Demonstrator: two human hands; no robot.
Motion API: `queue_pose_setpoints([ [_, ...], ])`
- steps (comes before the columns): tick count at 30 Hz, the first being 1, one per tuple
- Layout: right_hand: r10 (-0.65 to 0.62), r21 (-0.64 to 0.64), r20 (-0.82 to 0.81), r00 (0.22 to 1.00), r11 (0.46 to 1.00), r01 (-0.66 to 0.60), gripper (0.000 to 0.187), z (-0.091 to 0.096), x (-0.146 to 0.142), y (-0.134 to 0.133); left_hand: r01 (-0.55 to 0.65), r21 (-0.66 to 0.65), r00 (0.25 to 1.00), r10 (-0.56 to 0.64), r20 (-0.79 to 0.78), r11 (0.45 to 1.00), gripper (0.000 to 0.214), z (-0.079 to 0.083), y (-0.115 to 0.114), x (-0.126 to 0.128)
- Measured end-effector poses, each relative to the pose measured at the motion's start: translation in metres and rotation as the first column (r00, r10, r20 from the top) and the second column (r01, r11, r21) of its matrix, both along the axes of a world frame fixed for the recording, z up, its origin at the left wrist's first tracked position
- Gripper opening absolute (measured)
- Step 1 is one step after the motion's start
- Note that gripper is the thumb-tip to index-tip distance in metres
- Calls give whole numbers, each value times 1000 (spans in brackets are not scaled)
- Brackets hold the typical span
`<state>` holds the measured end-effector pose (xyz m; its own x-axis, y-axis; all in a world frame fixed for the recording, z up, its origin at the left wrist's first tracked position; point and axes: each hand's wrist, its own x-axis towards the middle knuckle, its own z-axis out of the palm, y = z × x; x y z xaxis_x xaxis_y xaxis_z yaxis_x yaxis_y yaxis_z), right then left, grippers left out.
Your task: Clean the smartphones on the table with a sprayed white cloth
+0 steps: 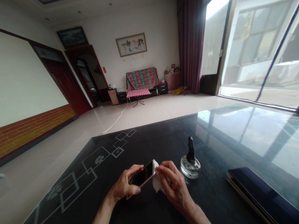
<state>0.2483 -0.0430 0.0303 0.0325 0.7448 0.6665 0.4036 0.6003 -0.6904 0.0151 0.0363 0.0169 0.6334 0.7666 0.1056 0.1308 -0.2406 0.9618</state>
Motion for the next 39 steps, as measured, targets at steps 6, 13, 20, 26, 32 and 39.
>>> queue_pose_setpoints([
  [6,-17,23,49,999,1000,16,21,6,0,-3,-37,-81,999,40,36,996,79,-6,2,-2],
  [13,-54,-5,50,997,999,54,18,-1,6,8,-18,-143,997,29,74,990,81,-12,0,3],
  [20,80,-4,100,992,997,-80,20,8,7,16,-60,-133,993,72,91,989,82,-10,3,-2],
  [26,145,34,154,977,988,-152,25,5,10,17,-112,-206,984,137,113,972,84,-15,3,-2],
  [32,83,85,115,990,992,-93,25,-5,11,27,-84,-271,982,126,141,959,84,-16,3,-1],
  [39,59,53,69,996,997,-63,22,-9,10,27,-28,-298,981,83,175,954,83,-15,2,-2],
])
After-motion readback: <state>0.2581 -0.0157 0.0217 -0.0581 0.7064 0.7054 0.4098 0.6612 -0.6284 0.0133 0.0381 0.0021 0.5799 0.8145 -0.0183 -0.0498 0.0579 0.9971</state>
